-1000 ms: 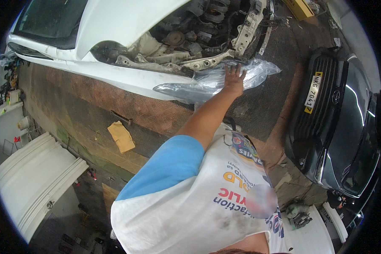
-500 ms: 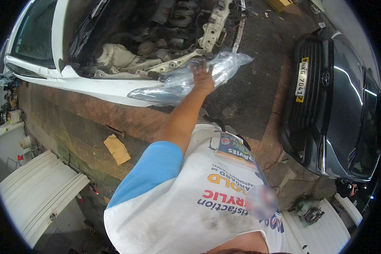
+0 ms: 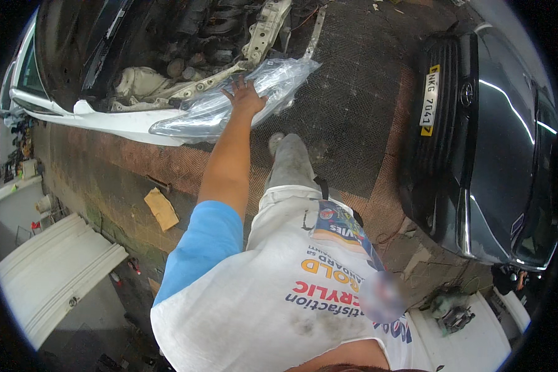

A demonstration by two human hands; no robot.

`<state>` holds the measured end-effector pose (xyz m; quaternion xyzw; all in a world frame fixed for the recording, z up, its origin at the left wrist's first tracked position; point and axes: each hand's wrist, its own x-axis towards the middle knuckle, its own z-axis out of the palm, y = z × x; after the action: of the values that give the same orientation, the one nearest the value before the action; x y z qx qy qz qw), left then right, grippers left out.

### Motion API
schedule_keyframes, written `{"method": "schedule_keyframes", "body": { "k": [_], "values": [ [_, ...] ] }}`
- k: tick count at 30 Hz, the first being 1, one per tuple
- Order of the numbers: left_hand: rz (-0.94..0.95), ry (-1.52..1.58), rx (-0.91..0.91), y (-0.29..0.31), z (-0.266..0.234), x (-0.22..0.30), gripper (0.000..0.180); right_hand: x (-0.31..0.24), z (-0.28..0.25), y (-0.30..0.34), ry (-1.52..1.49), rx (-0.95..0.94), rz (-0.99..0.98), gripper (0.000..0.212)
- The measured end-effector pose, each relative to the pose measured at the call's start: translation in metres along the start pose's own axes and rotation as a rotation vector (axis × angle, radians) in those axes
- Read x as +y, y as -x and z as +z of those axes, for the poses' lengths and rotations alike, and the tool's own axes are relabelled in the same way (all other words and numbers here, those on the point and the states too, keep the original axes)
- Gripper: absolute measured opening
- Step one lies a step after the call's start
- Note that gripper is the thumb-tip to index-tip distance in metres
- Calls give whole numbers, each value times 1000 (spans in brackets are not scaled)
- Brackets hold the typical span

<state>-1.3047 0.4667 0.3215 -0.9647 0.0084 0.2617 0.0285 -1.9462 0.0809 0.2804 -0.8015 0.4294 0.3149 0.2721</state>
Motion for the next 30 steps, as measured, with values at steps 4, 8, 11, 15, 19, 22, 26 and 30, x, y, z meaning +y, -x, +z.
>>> {"method": "schedule_keyframes", "body": {
  "k": [4, 8, 11, 15, 19, 22, 26, 30],
  "values": [
    [-101, 10, 43, -12, 3, 11, 104, -7, -44, -44, 45, 21, -61, 40],
    [-169, 86, 252, -20, 4, 29, 89, -68, -95, -119, -343, 7, 86, 33],
    [-121, 242, 467, -7, 4, 28, 70, -185, -154, -152, -373, -82, -100, 36],
    [-79, 306, 583, -17, 25, 33, 50, -345, -199, -198, -339, -125, -264, 42],
    [-179, 347, 592, -24, 7, 53, 36, -514, -212, -250, -101, -177, -502, 51],
    [-248, 363, 562, -30, 7, 57, 20, -630, -208, -268, -61, -311, -650, 56],
    [-420, 370, 594, -21, 5, 85, 29, -724, -169, -291, 5, -401, -1002, 67],
    [-722, 788, 728, -12, 17, 128, 59, -774, -124, -319, 117, -630, -1081, 58]
  ]
}}
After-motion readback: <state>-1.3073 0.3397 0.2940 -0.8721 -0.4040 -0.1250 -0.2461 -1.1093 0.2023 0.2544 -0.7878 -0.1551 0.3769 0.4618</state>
